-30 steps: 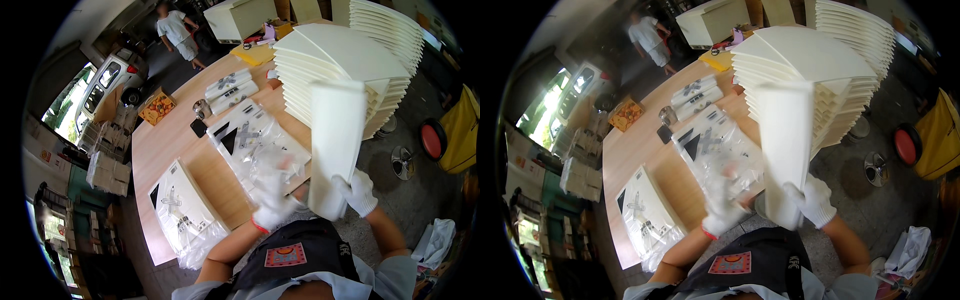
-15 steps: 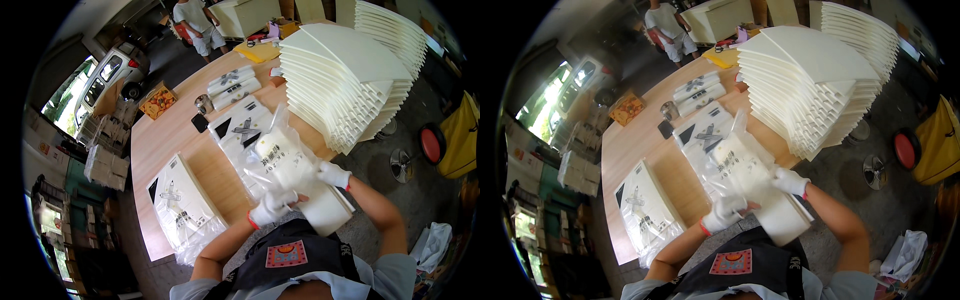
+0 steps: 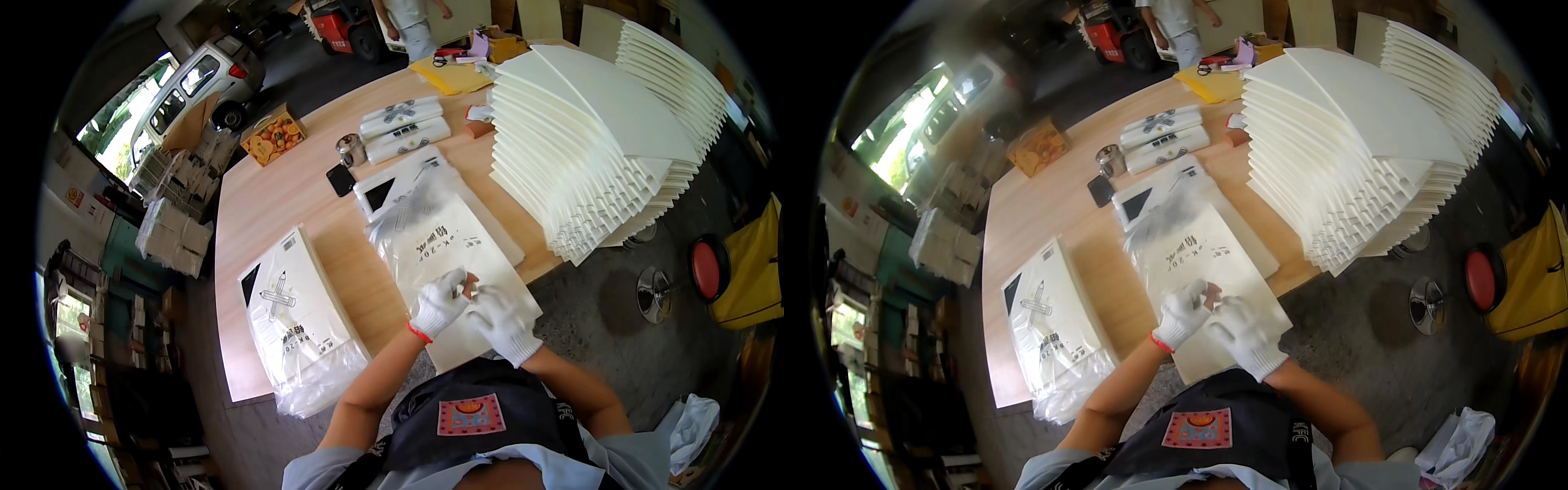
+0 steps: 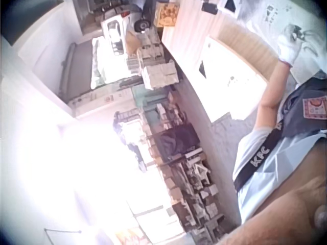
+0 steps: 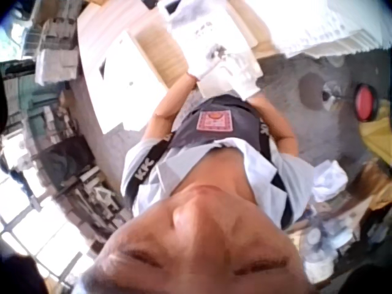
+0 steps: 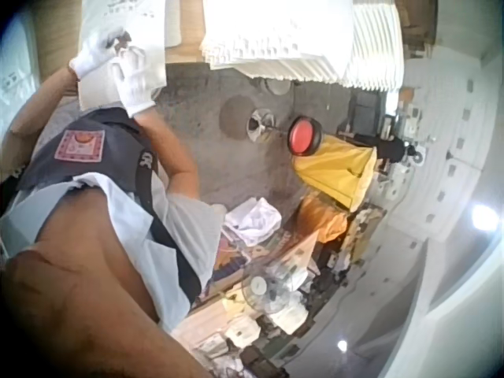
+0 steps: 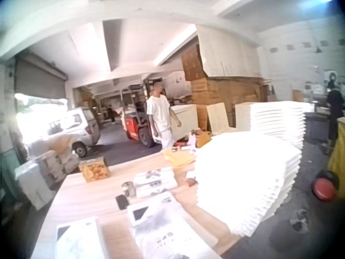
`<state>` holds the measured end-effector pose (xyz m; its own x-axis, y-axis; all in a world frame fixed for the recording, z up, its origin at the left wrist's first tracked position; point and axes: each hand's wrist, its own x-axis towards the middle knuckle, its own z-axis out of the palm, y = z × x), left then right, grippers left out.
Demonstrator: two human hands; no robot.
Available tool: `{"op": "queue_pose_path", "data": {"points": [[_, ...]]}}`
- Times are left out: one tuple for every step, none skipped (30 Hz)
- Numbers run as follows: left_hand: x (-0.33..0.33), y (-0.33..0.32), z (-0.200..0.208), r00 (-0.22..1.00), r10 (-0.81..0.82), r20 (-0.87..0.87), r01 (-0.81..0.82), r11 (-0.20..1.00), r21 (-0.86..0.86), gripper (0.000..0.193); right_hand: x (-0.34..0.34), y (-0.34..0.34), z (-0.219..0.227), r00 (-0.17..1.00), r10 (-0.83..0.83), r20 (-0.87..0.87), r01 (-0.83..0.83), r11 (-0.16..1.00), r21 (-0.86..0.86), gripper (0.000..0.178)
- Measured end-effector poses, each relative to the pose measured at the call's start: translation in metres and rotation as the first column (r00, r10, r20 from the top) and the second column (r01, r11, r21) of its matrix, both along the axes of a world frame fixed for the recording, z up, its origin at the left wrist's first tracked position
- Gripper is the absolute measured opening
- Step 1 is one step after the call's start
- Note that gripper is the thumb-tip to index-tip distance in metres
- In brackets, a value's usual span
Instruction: The person repeatedly picks up stacks of white paper from a table and places them into clear plastic packaging bags. The person then seals the bags and stacks them on the table. The process is repeated continuously throughout the video.
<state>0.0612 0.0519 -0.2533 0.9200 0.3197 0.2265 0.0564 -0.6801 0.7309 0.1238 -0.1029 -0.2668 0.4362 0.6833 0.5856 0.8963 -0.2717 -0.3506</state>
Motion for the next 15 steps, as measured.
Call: {"op": "queue_pose_path", "data": {"points": [[-0.008, -0.001, 0.000, 0.997, -0.071, 0.034, 0.074, 0.994, -0.081, 0.012, 0.002, -0.007, -0.003, 0.999, 0.003, -0.046, 0.000, 0.997, 0.080, 0.039], [-0.018, -0.007, -0.014, 0.988, -0.119, 0.102, 0.118, 0.993, 0.014, 0.014, 0.011, -0.009, -0.014, 0.987, -0.103, -0.126, 0.105, 0.994, 0.011, 0.038], [-0.031, -0.016, -0.038, 0.971, -0.176, 0.160, 0.160, 0.981, 0.110, 0.017, 0.023, -0.009, -0.032, 0.956, -0.218, -0.199, 0.208, 0.976, -0.071, 0.036], [-0.041, -0.021, -0.059, 0.948, -0.240, 0.211, 0.195, 0.958, 0.210, 0.020, 0.031, -0.011, -0.044, 0.906, -0.334, -0.259, 0.302, 0.940, -0.157, 0.035], [-0.047, -0.019, -0.070, 0.973, -0.168, 0.158, 0.116, 0.949, 0.294, 0.019, 0.036, -0.018, -0.046, 0.879, -0.384, -0.281, 0.307, 0.909, -0.283, 0.033], [-0.054, -0.011, -0.078, 0.990, -0.087, 0.111, 0.038, 0.922, 0.386, 0.019, 0.042, -0.023, -0.048, 0.851, -0.432, -0.298, 0.300, 0.866, -0.399, 0.032], [-0.062, -0.001, -0.088, 0.997, -0.002, 0.072, -0.033, 0.879, 0.476, 0.019, 0.046, -0.025, -0.050, 0.821, -0.481, -0.307, 0.285, 0.812, -0.510, 0.031], [-0.079, 0.014, -0.103, 0.968, 0.249, 0.037, -0.247, 0.909, 0.336, 0.017, 0.043, -0.024, -0.048, 0.859, -0.454, -0.234, 0.288, 0.809, -0.513, 0.031], [-0.089, 0.024, -0.107, 0.848, 0.524, 0.075, -0.524, 0.811, 0.261, 0.017, 0.037, -0.023, -0.044, 0.891, -0.424, -0.159, 0.290, 0.804, -0.519, 0.031], [-0.095, 0.033, -0.111, 0.796, 0.576, 0.185, -0.603, 0.782, 0.156, 0.015, 0.032, -0.024, -0.039, 0.917, -0.390, -0.084, 0.292, 0.800, -0.524, 0.031], [-0.104, 0.033, -0.106, 0.767, 0.642, 0.017, -0.635, 0.763, -0.121, 0.018, 0.024, -0.025, -0.036, 0.939, -0.337, -0.064, 0.250, 0.798, -0.549, 0.029], [-0.111, 0.028, -0.105, 0.754, 0.657, -0.022, -0.640, 0.725, -0.254, 0.019, 0.019, -0.033, -0.034, 0.951, -0.303, -0.067, 0.211, 0.788, -0.578, 0.027], [-0.125, 0.018, -0.105, 0.741, 0.669, -0.063, -0.637, 0.670, -0.382, 0.020, 0.011, -0.043, -0.033, 0.961, -0.267, -0.072, 0.171, 0.777, -0.606, 0.026], [-0.139, 0.007, -0.101, 0.730, 0.675, -0.106, -0.626, 0.599, -0.499, 0.021, 0.001, -0.055, -0.029, 0.969, -0.232, -0.081, 0.130, 0.764, -0.632, 0.026], [-0.152, -0.007, -0.081, 0.747, 0.637, -0.192, -0.642, 0.615, -0.457, 0.021, -0.009, -0.068, -0.021, 0.978, -0.181, -0.101, 0.080, 0.782, -0.618, 0.027]]}}
